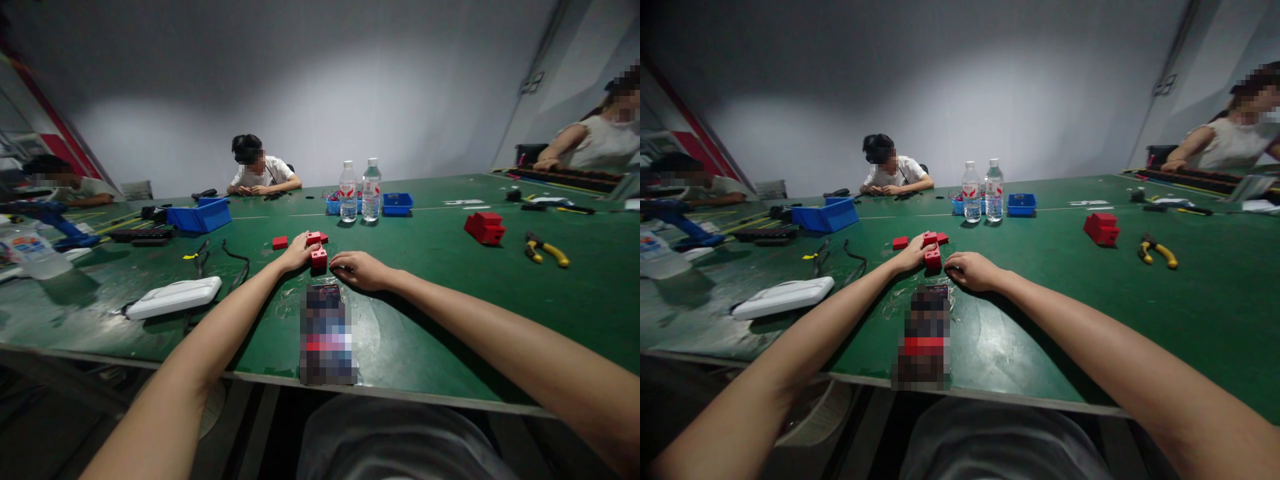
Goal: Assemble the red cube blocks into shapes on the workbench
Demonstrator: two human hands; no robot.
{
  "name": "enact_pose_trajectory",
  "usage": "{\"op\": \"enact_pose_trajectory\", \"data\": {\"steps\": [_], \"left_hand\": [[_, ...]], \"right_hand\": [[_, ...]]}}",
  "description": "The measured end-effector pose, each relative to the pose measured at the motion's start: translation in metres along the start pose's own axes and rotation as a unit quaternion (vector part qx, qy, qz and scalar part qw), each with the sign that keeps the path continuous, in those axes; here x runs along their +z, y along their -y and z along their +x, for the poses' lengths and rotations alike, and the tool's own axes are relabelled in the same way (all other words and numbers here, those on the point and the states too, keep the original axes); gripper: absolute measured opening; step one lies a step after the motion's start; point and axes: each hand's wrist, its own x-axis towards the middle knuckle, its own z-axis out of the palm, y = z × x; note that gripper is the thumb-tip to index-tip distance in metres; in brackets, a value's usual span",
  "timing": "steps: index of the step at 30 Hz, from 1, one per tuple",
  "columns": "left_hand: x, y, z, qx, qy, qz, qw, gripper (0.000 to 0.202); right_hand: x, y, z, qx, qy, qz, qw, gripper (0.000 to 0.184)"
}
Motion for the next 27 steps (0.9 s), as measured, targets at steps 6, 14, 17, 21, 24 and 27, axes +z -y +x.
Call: {"op": "enact_pose_trajectory", "data": {"steps": [6,14,17,21,24,27], "left_hand": [[-0.002,0.005,0.005,-0.035,0.077,-0.068,0.994,0.058],[-0.008,-0.013,-0.004,-0.009,0.13,-0.114,0.985,0.047],[-0.009,-0.023,-0.01,-0.03,0.164,-0.118,0.979,0.047],[-0.015,-0.025,-0.007,0.01,0.08,-0.094,0.992,0.042],[-0.03,-0.012,-0.003,0.011,-0.044,-0.044,0.998,0.042],[-0.049,0.008,-0.007,-0.027,-0.062,-0.093,0.993,0.05]], "right_hand": [[-0.001,0.001,0.0,0.006,-0.001,0.003,1.0,0.026],[-0.002,-0.006,-0.001,0.092,-0.067,-0.089,0.989,0.023],[0.0,-0.015,-0.003,0.108,-0.102,-0.104,0.983,0.031],[0.003,-0.025,-0.004,0.119,-0.053,-0.094,0.987,0.05],[0.004,-0.03,-0.002,0.153,0.008,-0.093,0.984,0.06],[0.002,-0.032,0.002,0.187,0.065,-0.084,0.977,0.065]]}}
